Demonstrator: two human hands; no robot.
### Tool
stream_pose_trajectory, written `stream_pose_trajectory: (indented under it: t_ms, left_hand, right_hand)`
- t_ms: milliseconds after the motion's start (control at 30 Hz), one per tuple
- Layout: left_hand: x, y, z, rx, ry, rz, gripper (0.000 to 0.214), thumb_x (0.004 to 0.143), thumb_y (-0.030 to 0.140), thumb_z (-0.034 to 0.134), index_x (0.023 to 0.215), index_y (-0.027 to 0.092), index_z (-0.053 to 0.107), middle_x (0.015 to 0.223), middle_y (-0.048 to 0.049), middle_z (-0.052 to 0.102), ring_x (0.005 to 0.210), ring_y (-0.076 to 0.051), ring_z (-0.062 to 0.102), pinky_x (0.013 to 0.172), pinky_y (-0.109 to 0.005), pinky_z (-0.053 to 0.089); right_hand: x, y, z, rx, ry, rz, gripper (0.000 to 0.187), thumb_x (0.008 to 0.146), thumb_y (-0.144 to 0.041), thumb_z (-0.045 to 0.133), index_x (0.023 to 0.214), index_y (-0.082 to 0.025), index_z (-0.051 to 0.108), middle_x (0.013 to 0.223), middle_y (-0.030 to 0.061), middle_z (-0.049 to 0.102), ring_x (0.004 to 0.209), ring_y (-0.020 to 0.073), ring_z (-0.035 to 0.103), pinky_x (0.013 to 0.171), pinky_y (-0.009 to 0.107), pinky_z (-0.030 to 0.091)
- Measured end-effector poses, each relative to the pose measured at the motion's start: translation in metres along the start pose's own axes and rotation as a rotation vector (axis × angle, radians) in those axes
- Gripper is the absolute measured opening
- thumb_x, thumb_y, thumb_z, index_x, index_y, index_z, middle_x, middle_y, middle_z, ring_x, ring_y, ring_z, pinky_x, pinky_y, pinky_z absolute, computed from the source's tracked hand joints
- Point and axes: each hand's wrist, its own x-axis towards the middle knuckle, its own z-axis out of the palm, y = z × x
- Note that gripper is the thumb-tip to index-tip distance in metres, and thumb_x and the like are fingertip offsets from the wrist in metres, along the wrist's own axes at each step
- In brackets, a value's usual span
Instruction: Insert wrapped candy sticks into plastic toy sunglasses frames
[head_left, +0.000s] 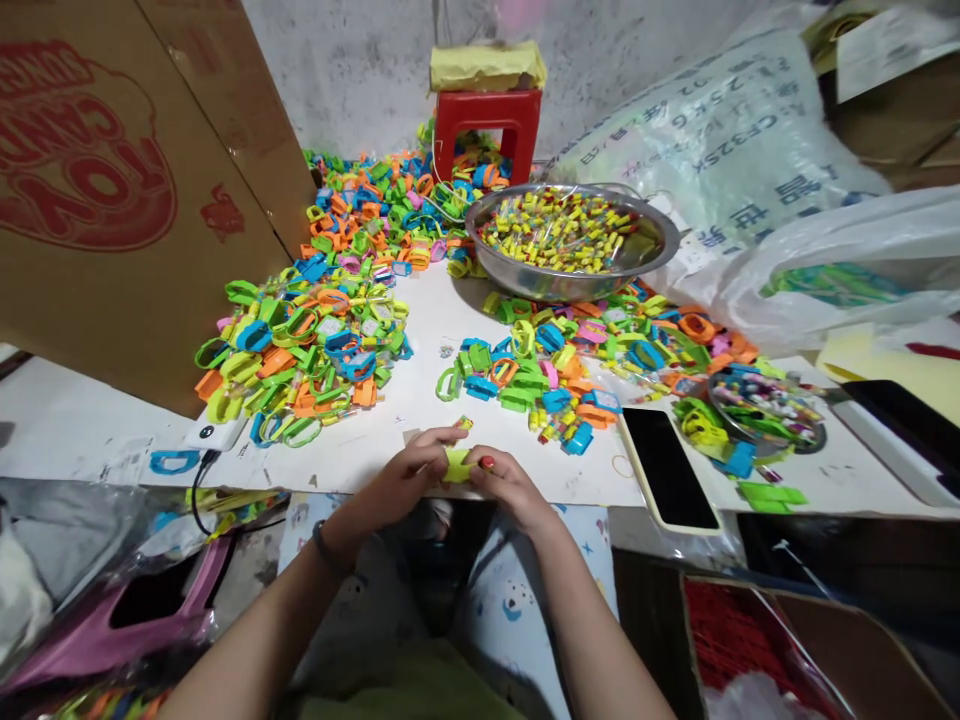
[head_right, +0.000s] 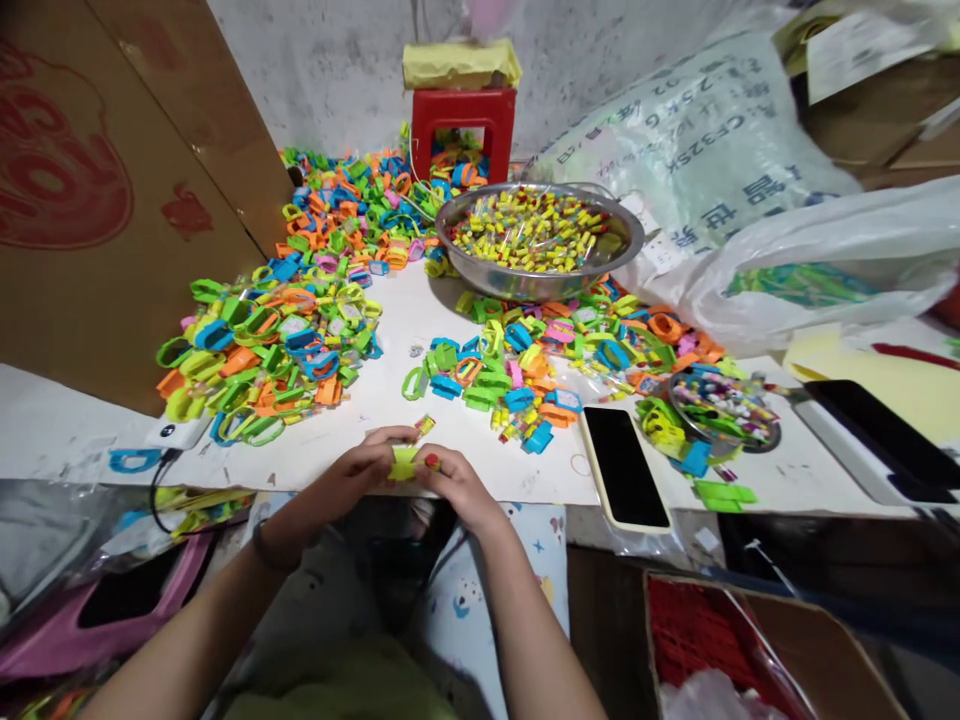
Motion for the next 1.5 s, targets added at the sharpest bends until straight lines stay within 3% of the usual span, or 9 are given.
stream_pose_trajectory:
  t_ms: [167, 533, 733, 867, 1033, 1167, 1267, 1400, 1500]
  left_hand:
    - [0.000, -0.002, 0.015, -0.154, 0.076, 0.006, 0.043, 0.096, 0.049, 0.047, 0.075, 0.016, 0.065, 0.149, -0.0099, 0.047, 0.139, -0.027, 0.040, 0.116, -0.039, 0.031]
    - [-0.005, -0.003, 0.028, -0.295, 0.109, -0.006, 0.040, 0.096, 0.052, 0.044, 0.094, 0.020, 0.069, 0.151, -0.0062, 0.047, 0.144, -0.026, 0.036, 0.118, -0.041, 0.031]
    - [-0.002, -0.001, 0.022, -0.025, 0.148, 0.025, 0.034, 0.095, 0.049, 0.050, 0.096, 0.019, 0.066, 0.138, -0.0122, 0.055, 0.133, -0.027, 0.047, 0.114, -0.043, 0.034]
    - [-0.008, 0.000, 0.018, 0.036, 0.222, -0.031, 0.025, 0.091, 0.044, 0.058, 0.098, 0.020, 0.062, 0.114, -0.0100, 0.064, 0.111, -0.023, 0.061, 0.098, -0.037, 0.049]
    - [-0.021, -0.010, 0.001, -0.064, 0.426, -0.201, 0.041, 0.076, 0.044, 0.074, 0.103, 0.019, 0.057, 0.109, -0.0085, 0.062, 0.090, -0.019, 0.067, 0.077, -0.029, 0.055]
    - [-0.027, -0.013, -0.008, -0.247, 0.458, -0.296, 0.049, 0.067, 0.046, 0.081, 0.097, 0.021, 0.051, 0.083, -0.0011, 0.065, 0.069, -0.016, 0.064, 0.063, -0.026, 0.050]
    - [-0.026, -0.006, -0.002, -0.351, 0.473, -0.315, 0.051, 0.066, 0.043, 0.083, 0.099, 0.021, 0.049, 0.083, -0.0001, 0.068, 0.073, -0.016, 0.066, 0.064, -0.025, 0.049]
    - [-0.023, -0.004, 0.008, -0.371, 0.491, -0.300, 0.049, 0.074, 0.044, 0.076, 0.110, 0.020, 0.052, 0.098, -0.0053, 0.070, 0.092, -0.021, 0.068, 0.075, -0.029, 0.052]
    - [-0.024, -0.009, 0.009, -0.208, 0.448, -0.206, 0.043, 0.078, 0.040, 0.073, 0.112, 0.019, 0.058, 0.111, -0.0098, 0.068, 0.106, -0.025, 0.066, 0.089, -0.036, 0.052]
  right_hand:
    - [0.000, 0.002, -0.002, 0.046, -0.027, 0.002, 0.040, 0.078, -0.056, 0.071, 0.075, -0.019, 0.057, 0.070, -0.0013, 0.052, 0.064, 0.0137, 0.045, 0.063, 0.026, 0.035]
    - [-0.003, 0.003, -0.002, 0.036, -0.065, -0.015, 0.047, 0.078, -0.066, 0.067, 0.083, -0.019, 0.064, 0.079, 0.0046, 0.065, 0.072, 0.0196, 0.057, 0.068, 0.030, 0.044]
    - [-0.004, 0.009, -0.003, 0.005, 0.020, -0.012, 0.047, 0.080, -0.066, 0.065, 0.077, -0.020, 0.057, 0.070, -0.0008, 0.051, 0.066, 0.0150, 0.047, 0.062, 0.026, 0.038]
    - [-0.004, 0.008, 0.003, -0.079, 0.052, -0.044, 0.044, 0.082, -0.064, 0.065, 0.084, -0.021, 0.058, 0.076, -0.0006, 0.049, 0.069, 0.0148, 0.045, 0.062, 0.026, 0.037]
    - [-0.002, 0.009, 0.010, 0.124, -0.029, 0.100, 0.043, 0.086, -0.058, 0.063, 0.114, -0.025, 0.056, 0.074, -0.0043, 0.045, 0.060, 0.0127, 0.042, 0.062, 0.027, 0.040]
    - [0.006, 0.009, 0.004, -0.046, 0.253, -0.001, 0.043, 0.086, -0.063, 0.059, 0.095, -0.021, 0.060, 0.074, -0.0025, 0.048, 0.060, 0.0125, 0.039, 0.064, 0.028, 0.040]
    - [0.010, 0.009, -0.001, -0.217, 0.479, -0.162, 0.048, 0.084, -0.069, 0.058, 0.095, -0.022, 0.058, 0.070, -0.0031, 0.045, 0.063, 0.0147, 0.041, 0.061, 0.027, 0.036]
    - [0.006, 0.012, 0.004, -0.161, 0.479, -0.204, 0.047, 0.092, -0.070, 0.041, 0.101, -0.025, 0.049, 0.063, -0.0063, 0.039, 0.056, 0.0143, 0.037, 0.055, 0.026, 0.033]
    - [0.000, 0.013, 0.015, -0.300, 0.377, -0.235, 0.039, 0.096, -0.061, 0.044, 0.098, -0.024, 0.053, 0.071, -0.0021, 0.051, 0.064, 0.0153, 0.048, 0.062, 0.028, 0.039]
